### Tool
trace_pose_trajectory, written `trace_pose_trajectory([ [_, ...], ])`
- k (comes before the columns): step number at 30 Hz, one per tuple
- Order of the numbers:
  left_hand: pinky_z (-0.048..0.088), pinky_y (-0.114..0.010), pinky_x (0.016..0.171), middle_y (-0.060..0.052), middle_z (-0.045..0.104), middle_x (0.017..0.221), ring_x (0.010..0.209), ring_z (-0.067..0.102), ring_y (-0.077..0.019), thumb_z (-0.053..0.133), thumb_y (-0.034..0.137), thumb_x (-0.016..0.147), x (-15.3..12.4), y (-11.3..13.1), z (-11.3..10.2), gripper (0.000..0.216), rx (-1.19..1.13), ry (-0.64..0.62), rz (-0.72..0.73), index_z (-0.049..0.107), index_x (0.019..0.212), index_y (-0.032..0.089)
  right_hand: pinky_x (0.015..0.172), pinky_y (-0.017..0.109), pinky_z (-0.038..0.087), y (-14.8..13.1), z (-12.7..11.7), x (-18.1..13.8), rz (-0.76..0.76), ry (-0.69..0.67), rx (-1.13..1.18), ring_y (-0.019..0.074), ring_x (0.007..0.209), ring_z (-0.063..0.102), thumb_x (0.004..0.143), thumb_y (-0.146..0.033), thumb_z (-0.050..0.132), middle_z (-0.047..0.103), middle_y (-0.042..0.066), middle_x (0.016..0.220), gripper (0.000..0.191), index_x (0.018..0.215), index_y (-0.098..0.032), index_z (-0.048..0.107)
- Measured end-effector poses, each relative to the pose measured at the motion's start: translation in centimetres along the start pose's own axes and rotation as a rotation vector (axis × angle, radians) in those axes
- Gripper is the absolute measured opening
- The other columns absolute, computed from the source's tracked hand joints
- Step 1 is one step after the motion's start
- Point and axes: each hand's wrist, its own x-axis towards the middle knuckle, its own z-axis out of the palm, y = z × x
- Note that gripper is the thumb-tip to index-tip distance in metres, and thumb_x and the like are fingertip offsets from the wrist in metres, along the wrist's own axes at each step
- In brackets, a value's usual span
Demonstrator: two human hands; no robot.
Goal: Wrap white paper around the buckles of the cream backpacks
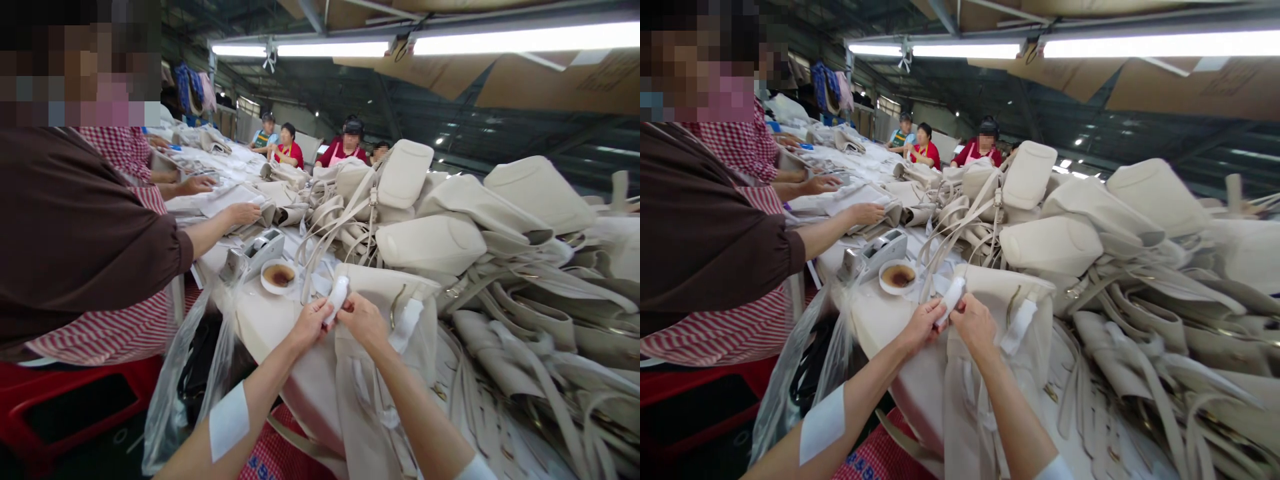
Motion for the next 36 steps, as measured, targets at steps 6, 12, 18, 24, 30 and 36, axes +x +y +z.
trace_pose_trajectory([
  [6, 0.013, -0.022, 0.036, 0.009, 0.044, 0.046, 0.033, 0.023, -0.0047, 0.062, 0.067, 0.076, 0.2, -0.2, -0.3, 0.059, 0.039, 0.055, 0.012, 0.061, 0.103, 0.014, 0.063, 0.027, 0.036, -1.4, -0.8, -2.1, -0.062, 0.138, -0.101, 0.0208, 0.08, 0.068, 0.085, -0.014, 0.049, 0.073, 0.005, 0.081, 0.022, 0.096, -0.022, 0.066],
  [12, 0.015, -0.022, 0.037, 0.008, 0.045, 0.047, 0.034, 0.027, -0.0055, 0.061, 0.072, 0.074, 1.2, -1.3, -0.6, 0.061, 0.038, 0.029, 0.099, 0.063, 0.093, 0.014, 0.07, 0.028, 0.049, -0.7, 0.6, -1.6, -0.024, 0.047, 0.403, 0.0226, 0.075, 0.071, 0.078, -0.027, 0.06, 0.075, 0.006, 0.074, 0.021, 0.093, -0.016, 0.068],
  [18, 0.015, -0.021, 0.037, 0.007, 0.045, 0.05, 0.036, 0.029, -0.0058, 0.056, 0.07, 0.081, 0.6, -0.7, -0.4, 0.063, 0.089, -0.006, 0.092, 0.064, 0.109, 0.014, 0.04, 0.021, 0.037, -0.6, 2.1, -0.8, 0.165, -0.098, 1.066, 0.0109, 0.041, 0.05, 0.06, -0.035, 0.078, 0.058, -0.006, 0.049, 0.036, 0.087, -0.015, 0.063],
  [24, 0.022, -0.019, 0.038, 0.005, 0.055, 0.057, 0.037, 0.038, -0.0062, 0.06, 0.065, 0.081, -1.1, 1.0, 0.2, 0.065, 0.108, -0.105, 0.069, 0.057, 0.124, 0.016, 0.03, 0.012, 0.016, 1.0, 1.9, -0.1, 0.268, -0.344, 1.356, 0.0006, 0.034, 0.026, 0.053, -0.034, 0.091, 0.036, -0.014, 0.043, 0.043, 0.071, -0.017, 0.056],
  [30, 0.018, -0.019, 0.034, 0.006, 0.053, 0.046, 0.029, 0.034, -0.0084, 0.034, 0.071, 0.087, -0.4, 0.2, -0.8, 0.069, -0.082, 0.222, -0.05, 0.052, 0.12, 0.013, 0.03, 0.01, 0.02, 3.0, 2.2, 0.5, 0.331, -0.428, 1.543, 0.0004, 0.035, 0.027, 0.058, -0.027, 0.09, 0.04, -0.012, 0.044, 0.039, 0.062, -0.017, 0.052],
  [36, 0.035, -0.018, 0.039, -0.002, 0.06, 0.057, 0.042, 0.053, -0.0095, 0.053, 0.04, 0.079, 0.1, 0.1, -0.8, 0.029, -0.153, 0.035, -0.207, 0.061, 0.074, 0.013, 0.03, 0.012, 0.024, 3.7, 2.7, 1.2, 0.397, -0.442, 1.589, 0.0014, 0.034, 0.028, 0.067, -0.025, 0.084, 0.048, -0.009, 0.046, 0.028, 0.067, -0.016, 0.057],
])
